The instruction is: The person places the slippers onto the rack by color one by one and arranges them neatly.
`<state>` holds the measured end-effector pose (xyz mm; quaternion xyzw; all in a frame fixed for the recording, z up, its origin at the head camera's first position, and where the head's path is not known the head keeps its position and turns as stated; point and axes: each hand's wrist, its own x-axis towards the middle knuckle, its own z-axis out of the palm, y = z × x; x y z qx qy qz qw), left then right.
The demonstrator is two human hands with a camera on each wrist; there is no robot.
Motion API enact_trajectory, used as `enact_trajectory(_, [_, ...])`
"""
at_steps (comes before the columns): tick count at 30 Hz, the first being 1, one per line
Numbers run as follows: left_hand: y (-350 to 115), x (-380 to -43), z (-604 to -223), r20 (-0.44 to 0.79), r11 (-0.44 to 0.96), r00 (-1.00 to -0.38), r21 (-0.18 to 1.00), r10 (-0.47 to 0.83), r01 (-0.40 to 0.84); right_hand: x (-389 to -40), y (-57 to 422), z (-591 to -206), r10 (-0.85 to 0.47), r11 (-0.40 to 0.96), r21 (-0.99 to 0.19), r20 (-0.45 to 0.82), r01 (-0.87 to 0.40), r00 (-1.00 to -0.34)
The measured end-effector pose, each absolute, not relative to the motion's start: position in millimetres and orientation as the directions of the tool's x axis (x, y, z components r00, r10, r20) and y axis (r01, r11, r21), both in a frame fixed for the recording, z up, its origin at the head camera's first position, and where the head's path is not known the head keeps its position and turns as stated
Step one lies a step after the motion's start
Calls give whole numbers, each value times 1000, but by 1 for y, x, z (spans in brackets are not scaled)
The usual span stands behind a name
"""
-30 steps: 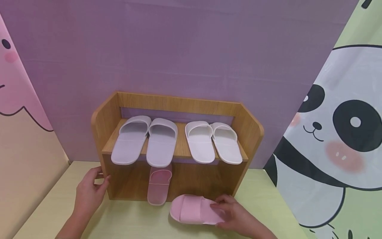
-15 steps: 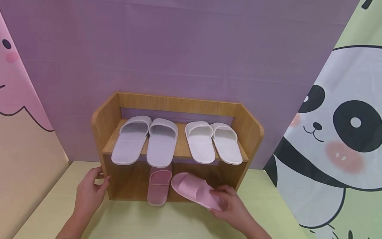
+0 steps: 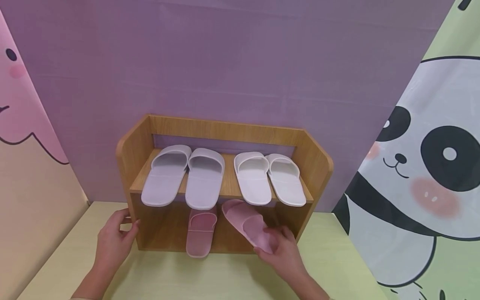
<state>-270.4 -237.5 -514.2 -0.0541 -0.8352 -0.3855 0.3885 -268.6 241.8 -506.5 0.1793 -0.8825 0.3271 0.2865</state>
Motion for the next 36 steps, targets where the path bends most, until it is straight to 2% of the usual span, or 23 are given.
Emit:
enact_trajectory(14, [-237, -272, -516, 704, 698, -678, 594, -212, 400, -280, 207, -509, -15, 724, -573, 543, -384, -839])
enact_trajectory(27, [-236, -271, -515, 712, 703, -671, 585, -206, 405, -294, 180, -518, 61, 759, -590, 486, -275, -872])
enact_trajectory(36, [-236, -271, -515, 707, 696, -675, 593, -210, 405, -304, 166, -524, 109, 730, -646, 431, -222, -896])
